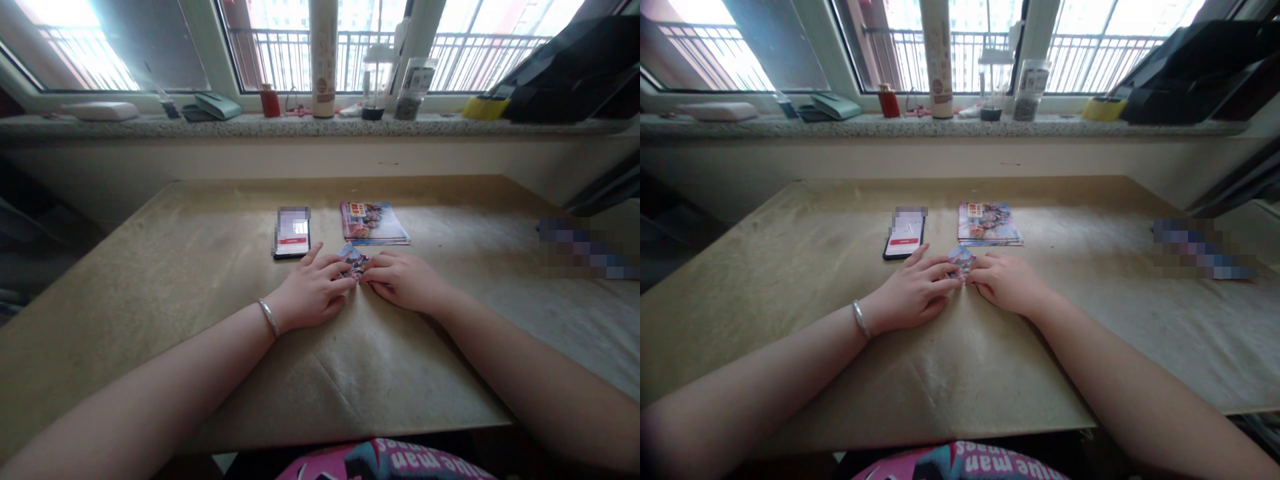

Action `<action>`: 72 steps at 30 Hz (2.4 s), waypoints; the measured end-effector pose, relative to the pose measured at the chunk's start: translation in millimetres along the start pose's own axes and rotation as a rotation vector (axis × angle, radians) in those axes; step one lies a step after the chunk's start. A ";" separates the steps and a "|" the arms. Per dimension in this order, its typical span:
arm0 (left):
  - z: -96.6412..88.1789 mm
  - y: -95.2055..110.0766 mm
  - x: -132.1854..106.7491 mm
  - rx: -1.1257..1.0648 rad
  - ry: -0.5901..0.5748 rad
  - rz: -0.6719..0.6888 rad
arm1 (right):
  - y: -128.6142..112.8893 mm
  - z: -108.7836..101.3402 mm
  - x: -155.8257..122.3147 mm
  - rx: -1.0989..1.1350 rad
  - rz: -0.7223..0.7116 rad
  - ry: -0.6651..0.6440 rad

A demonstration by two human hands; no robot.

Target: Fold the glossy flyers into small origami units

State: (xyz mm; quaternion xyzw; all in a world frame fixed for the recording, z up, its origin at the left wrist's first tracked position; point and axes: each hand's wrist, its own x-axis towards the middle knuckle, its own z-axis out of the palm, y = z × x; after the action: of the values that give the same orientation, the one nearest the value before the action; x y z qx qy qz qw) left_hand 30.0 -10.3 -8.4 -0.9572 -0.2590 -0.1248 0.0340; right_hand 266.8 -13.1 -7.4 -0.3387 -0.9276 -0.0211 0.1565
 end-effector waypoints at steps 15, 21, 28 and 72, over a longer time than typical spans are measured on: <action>-4.7 -1.9 -4.1 -0.014 -0.006 -0.008 | 1.5 0.5 -1.9 0.019 0.031 -0.015; -6.9 -1.3 -5.7 -0.012 -0.004 -0.011 | 0.9 -0.7 -2.0 0.020 0.047 -0.033; -10.7 -7.7 -9.8 0.028 0.000 0.012 | 1.8 -0.8 -3.7 0.027 0.042 -0.025; -38.2 -32.0 -26.6 -0.030 -0.139 -0.042 | 10.6 5.6 -12.5 0.061 0.046 -0.005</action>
State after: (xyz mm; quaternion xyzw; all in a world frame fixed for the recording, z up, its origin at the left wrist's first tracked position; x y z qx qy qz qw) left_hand -16.8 -0.6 21.7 -0.9583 -0.2787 -0.0625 -0.0011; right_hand 281.0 -12.0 -17.3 -0.3551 -0.9201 0.0117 0.1649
